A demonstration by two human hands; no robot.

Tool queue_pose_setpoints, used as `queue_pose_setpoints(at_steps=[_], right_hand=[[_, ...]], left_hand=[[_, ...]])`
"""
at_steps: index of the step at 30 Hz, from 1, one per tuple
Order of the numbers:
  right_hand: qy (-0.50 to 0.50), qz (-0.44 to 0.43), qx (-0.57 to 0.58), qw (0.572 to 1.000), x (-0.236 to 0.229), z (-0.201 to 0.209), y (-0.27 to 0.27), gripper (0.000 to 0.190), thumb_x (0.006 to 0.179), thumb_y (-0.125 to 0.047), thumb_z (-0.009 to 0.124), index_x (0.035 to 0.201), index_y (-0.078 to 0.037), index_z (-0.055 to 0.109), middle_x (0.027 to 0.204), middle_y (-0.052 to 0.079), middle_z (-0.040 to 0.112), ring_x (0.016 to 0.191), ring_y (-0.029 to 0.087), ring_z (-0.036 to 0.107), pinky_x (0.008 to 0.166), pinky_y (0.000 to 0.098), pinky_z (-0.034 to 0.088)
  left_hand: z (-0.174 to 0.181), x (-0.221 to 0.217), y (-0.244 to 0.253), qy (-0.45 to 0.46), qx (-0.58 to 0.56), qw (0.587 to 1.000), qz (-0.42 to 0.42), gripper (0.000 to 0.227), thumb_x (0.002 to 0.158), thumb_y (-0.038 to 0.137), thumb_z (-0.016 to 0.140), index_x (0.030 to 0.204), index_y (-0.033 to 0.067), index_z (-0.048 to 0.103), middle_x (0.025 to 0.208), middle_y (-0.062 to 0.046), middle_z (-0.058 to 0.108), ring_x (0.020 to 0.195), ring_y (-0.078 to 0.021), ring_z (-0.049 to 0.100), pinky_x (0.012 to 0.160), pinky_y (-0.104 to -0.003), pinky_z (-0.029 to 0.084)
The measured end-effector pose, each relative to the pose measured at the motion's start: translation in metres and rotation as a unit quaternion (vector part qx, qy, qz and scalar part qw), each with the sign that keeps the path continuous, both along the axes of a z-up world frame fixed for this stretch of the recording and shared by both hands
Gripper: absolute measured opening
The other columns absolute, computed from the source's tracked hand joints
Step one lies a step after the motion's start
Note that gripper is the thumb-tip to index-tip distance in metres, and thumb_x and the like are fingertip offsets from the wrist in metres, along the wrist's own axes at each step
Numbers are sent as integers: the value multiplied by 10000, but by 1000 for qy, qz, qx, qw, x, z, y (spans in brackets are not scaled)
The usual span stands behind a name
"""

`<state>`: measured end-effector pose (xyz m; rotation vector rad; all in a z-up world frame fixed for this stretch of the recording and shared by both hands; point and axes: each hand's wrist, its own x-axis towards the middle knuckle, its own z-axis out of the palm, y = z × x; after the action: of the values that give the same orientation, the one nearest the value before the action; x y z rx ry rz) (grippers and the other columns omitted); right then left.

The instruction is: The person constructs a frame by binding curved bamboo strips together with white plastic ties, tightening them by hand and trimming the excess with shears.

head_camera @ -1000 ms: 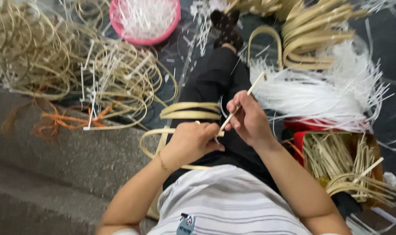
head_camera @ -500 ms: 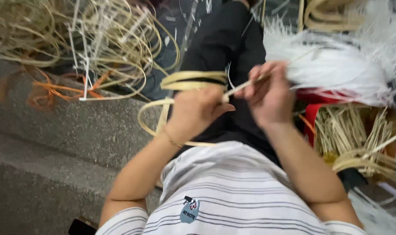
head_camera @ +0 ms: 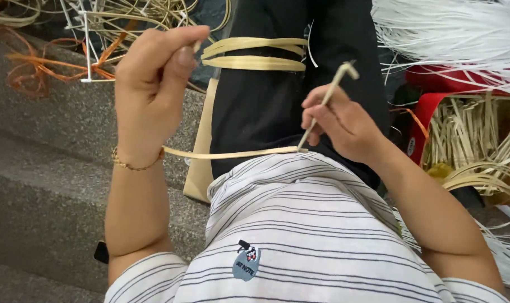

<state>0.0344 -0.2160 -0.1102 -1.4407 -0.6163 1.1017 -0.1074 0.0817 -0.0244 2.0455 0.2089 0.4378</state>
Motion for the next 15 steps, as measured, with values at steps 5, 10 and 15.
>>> queue_pose_setpoints(at_steps=[5, 10, 15], right_hand=[[-66, 83, -49, 993, -5, -2, 21, 249, 1111, -280, 415, 1219, -71, 497, 874, 39, 654, 713, 118, 698, 671, 273, 590], [-63, 104, -69, 990, -5, -3, 27, 256, 1099, -305, 413, 1215, -96, 506, 860, 33, 647, 709, 116, 705, 657, 273, 598], [-62, 112, -83, 988, -8, -1, 28, 276, 1088, -326, 430, 1193, -87, 520, 859, 39, 660, 698, 123, 705, 637, 287, 580]], left_hand=[[-4, 11, -3, -14, 47, 999, -14, 122, 1234, 79, 621, 1316, 57, 709, 874, 2, 548, 765, -77, 460, 686, -237, 368], [-3, 17, -5, -16, 60, 998, -30, 142, 1205, 61, 604, 1307, 54, 702, 881, -8, 555, 770, -87, 476, 686, -240, 384], [-10, 29, -22, -10, 20, 999, -37, 154, 1169, 40, 608, 1304, 47, 682, 972, -28, 626, 826, -106, 568, 730, -234, 464]])
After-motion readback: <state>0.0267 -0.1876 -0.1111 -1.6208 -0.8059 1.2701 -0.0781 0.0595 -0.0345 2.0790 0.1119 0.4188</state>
